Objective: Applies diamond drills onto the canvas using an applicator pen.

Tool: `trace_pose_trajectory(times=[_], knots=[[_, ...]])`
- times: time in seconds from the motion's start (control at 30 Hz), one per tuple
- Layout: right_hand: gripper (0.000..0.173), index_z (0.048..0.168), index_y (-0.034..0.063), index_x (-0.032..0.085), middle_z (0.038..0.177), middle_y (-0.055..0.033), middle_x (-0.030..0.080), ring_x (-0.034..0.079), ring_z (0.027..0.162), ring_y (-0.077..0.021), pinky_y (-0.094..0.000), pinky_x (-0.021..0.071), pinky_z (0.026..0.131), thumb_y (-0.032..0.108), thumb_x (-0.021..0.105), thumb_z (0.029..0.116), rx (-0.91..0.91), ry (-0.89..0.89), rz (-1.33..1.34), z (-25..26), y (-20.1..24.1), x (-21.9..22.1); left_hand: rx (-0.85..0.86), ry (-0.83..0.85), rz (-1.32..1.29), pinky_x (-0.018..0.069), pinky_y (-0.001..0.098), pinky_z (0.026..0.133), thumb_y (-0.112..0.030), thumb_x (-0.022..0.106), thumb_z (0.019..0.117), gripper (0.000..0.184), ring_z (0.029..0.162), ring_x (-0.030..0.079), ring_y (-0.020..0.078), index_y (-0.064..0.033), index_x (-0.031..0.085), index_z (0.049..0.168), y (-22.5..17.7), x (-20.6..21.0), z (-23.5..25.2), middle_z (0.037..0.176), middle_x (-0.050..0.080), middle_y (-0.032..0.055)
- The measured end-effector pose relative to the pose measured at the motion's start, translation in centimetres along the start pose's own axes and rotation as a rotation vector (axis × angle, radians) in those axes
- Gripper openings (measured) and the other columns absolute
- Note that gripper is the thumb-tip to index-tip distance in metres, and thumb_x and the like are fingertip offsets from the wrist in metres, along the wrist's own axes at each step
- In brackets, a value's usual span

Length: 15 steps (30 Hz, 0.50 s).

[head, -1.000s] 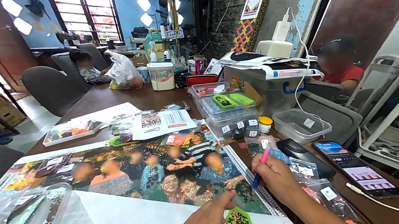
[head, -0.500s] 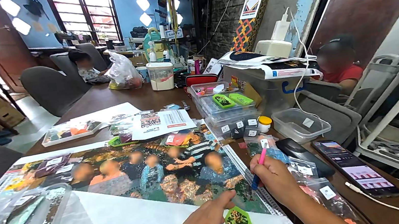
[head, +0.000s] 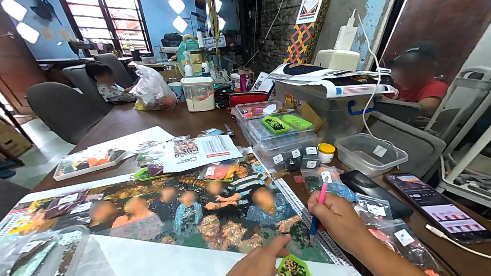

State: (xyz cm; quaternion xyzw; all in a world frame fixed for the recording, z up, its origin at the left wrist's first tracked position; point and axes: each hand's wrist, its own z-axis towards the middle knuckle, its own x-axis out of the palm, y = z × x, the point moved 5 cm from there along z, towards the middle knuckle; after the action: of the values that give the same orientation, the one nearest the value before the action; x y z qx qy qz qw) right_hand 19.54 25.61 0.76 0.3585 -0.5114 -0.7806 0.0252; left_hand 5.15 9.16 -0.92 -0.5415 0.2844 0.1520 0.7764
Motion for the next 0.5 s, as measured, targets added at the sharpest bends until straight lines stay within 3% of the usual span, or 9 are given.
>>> trace_pose_trajectory(times=[0.5], knots=[[0.022, 0.08, 0.0137, 0.058, 0.061, 0.0087, 0.048, 0.049, 0.054, -0.0009, -0.0218, 0.0422, 0.053, 0.022, 0.044, 0.0955, -0.02, 0.005, -0.059, -0.05, 0.01, 0.23, 0.008, -0.002, 0.006, 0.0524, 0.0465, 0.091, -0.028, 0.092, 0.0709, 0.108, 0.106, 0.064, 0.034, 0.0071, 0.032, 0.153, 0.1, 0.03, -0.05, 0.134, 0.061, 0.0255]])
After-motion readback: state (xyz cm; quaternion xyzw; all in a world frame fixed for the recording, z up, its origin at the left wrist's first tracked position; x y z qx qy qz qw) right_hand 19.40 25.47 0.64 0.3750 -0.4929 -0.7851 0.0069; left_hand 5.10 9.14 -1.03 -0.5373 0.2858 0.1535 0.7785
